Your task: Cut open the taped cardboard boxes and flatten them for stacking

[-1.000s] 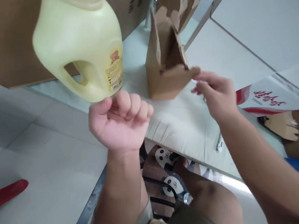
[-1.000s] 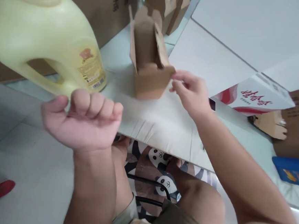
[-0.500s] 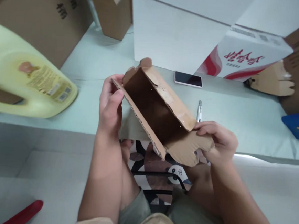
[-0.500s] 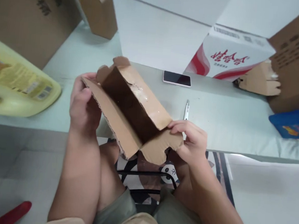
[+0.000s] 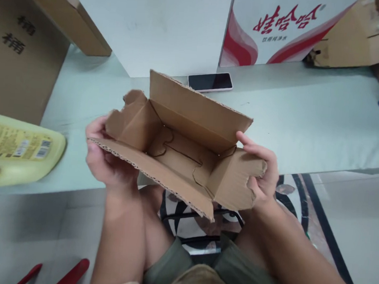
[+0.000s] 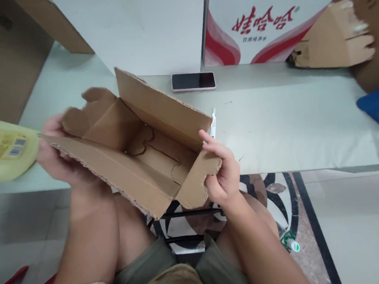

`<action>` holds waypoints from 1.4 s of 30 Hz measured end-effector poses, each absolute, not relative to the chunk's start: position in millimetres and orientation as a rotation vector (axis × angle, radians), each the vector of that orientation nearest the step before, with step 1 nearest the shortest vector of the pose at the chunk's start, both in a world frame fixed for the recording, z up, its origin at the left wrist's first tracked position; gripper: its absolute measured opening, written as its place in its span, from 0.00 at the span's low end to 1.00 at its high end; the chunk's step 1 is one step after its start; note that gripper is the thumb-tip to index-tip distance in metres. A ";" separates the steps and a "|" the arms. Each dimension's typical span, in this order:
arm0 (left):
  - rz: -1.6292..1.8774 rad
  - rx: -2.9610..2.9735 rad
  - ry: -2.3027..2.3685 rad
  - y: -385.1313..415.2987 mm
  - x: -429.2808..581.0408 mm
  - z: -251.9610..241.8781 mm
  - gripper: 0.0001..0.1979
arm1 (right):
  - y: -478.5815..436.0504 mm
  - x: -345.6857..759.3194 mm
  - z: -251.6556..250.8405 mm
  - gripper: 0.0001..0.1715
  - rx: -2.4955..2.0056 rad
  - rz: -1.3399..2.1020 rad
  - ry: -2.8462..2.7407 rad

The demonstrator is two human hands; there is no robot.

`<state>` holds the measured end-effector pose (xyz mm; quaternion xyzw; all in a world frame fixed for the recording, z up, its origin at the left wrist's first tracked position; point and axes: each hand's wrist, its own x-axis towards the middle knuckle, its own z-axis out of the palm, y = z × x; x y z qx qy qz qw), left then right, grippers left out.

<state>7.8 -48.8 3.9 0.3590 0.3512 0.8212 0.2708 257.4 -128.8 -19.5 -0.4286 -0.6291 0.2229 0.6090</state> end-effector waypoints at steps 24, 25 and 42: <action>1.850 1.339 1.118 -67.7 8.6 -21.2 0.25 | -105.9 245.2 -48.7 0.27 -0.917 0.734 -1.294; 1.836 1.358 1.139 -67.7 7.3 -22.2 0.24 | -105.5 245.4 -49.2 0.27 -0.926 0.728 -1.306; 1.769 1.804 1.224 -68.5 0.6 -14.2 0.14 | -112.5 252.8 -32.0 0.20 -0.971 0.735 -1.367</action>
